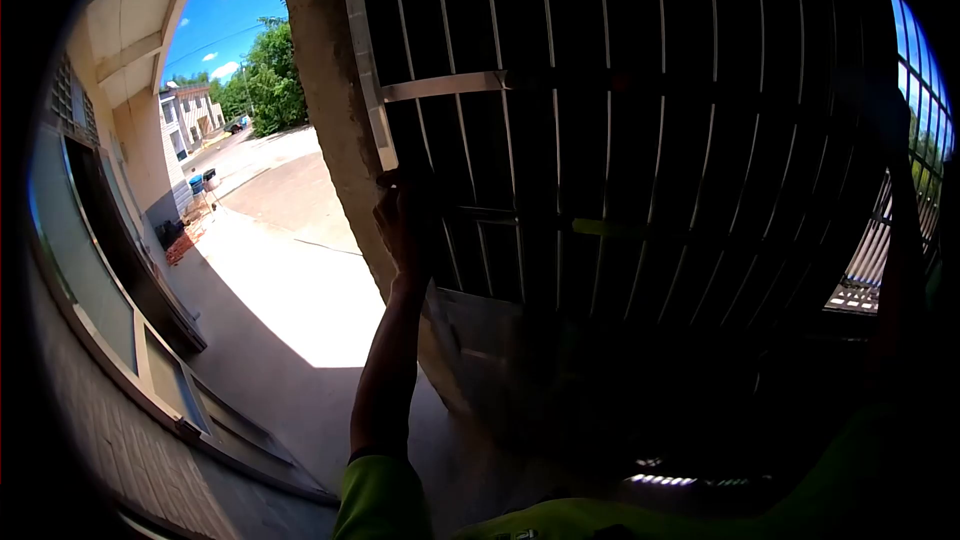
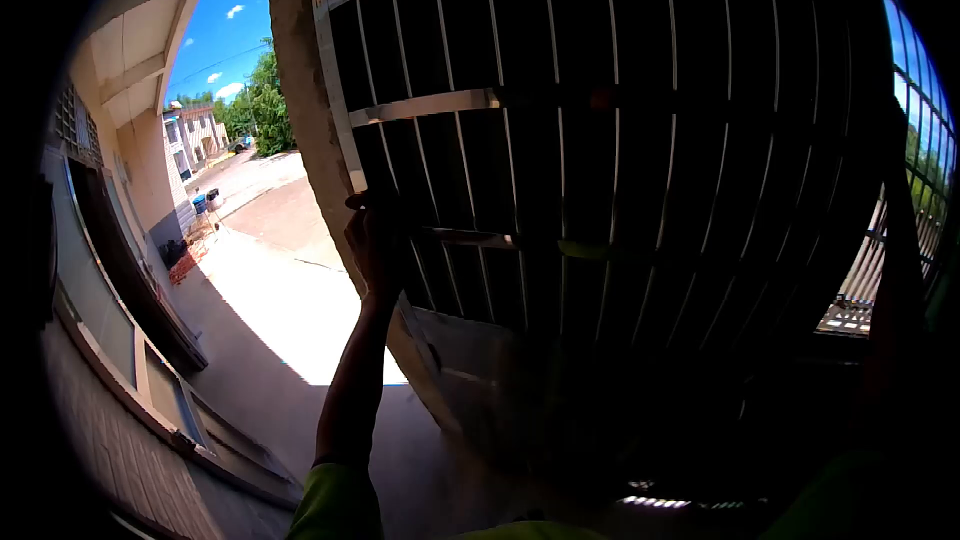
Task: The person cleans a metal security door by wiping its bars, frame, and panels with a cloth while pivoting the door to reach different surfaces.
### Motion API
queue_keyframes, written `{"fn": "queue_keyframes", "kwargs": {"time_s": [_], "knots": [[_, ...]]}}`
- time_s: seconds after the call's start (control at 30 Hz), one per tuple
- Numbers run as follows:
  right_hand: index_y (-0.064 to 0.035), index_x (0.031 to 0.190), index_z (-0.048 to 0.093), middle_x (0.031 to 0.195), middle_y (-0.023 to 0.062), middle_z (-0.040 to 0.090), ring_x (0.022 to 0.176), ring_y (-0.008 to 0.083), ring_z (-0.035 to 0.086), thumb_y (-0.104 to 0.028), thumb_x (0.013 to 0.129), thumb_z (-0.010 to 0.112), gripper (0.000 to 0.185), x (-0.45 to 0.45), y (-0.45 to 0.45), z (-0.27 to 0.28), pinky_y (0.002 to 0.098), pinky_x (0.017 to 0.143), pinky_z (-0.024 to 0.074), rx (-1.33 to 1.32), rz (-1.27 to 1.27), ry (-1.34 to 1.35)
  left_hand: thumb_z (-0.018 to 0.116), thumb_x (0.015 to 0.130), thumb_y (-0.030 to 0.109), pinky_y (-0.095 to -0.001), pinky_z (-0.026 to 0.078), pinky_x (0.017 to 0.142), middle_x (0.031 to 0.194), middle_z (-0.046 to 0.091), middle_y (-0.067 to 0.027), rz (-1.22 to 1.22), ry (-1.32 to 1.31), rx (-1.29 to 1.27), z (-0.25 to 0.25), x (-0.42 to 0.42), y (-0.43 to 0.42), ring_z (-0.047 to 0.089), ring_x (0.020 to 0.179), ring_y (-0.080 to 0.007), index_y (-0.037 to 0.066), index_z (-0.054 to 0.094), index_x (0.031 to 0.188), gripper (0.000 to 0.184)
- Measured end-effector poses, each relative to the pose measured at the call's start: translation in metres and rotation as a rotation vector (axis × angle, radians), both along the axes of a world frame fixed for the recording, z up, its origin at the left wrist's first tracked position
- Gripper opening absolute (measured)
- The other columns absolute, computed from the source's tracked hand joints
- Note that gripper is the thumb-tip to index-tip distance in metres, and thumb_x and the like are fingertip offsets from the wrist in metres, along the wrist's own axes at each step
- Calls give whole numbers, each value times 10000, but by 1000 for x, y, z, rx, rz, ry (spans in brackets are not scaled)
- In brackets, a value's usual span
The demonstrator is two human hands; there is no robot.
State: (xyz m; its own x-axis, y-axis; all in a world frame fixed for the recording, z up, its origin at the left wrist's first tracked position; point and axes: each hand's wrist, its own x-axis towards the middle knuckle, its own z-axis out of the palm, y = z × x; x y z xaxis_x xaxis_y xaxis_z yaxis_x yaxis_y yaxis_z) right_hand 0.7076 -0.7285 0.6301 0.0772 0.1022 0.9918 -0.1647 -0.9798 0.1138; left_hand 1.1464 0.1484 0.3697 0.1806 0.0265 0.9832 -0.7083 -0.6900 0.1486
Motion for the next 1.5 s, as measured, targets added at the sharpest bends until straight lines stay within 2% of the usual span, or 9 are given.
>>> {"fn": "queue_keyframes", "kwargs": {"time_s": [0.37,0.47,0.53,0.7,0.77,0.9,0.97,1.37,1.5], "knots": [[-44,1310,574,1051,-11,624,917,100,600,-204,1048,501,315,-19,-12,4,234,809,496,-225,-76,22,681,882,269,-516,340,1064,1316,483,-241,-9,375,-430,-93,-43,-58,419,1224,-408,41,463,1393,600],[-20,1325,580,1246,101,657,1131,226,644,-215,992,599,386,-23,-19,7,339,947,535,-156,-420,169,683,890,273,-497,343,1066,1332,488,-238,-32,425,-494,-115,-49,-69,423,1259,-420,36,454,1397,605],[-65,1211,611,822,-45,539,686,47,512,-230,1057,487,257,-3,54,5,199,605,439,193,497,-98,683,891,262,-492,341,1069,1331,494,-233,-39,479,-526,-138,-53,-67,427,1265,-424,33,456,1392,596],[-71,1223,618,745,-59,508,597,34,458,-250,1060,494,272,-17,15,0,190,515,382,184,549,40,658,915,177,-501,386,1024,1319,520,-229,155,430,-84,-224,-45,-35,467,1220,-423,15,501,1334,475],[-67,1278,599,776,-49,546,625,44,502,-248,1057,503,301,-26,16,7,191,537,414,238,358,42,660,915,166,-487,431,967,1293,530,-235,-128,661,-537,-234,-36,-36,502,1174,-413,10,518,1311,450],[-61,1360,570,821,-33,604,667,59,568,-244,1051,517,363,-38,0,20,194,570,461,317,50,63,678,904,168,-465,458,929,1222,538,-218,-73,471,-536,-219,-49,-56,528,1143,-401,25,504,1324,477],[-44,1407,524,1152,58,676,989,152,671,-210,1051,506,393,-40,-50,24,257,814,558,79,573,101,680,902,175,-463,463,922,1207,537,-211,-70,462,-492,-210,-75,-77,527,1148,-402,34,498,1333,489],[-52,1407,535,850,-19,602,675,74,534,-219,1048,516,396,-53,41,18,219,565,432,347,210,56,708,802,120,-487,465,859,1148,544,-185,-507,457,56,-172,-192,-121,529,1043,-415,53,555,1222,452],[-54,1403,538,785,-39,591,602,50,506,-233,1047,518,399,-45,78,14,208,508,406,423,267,10,663,764,-4,-452,457,885,1097,572,-170,-421,454,-207,-185,-131,-72,538,1057,-396,61,557,1173,428]]}}
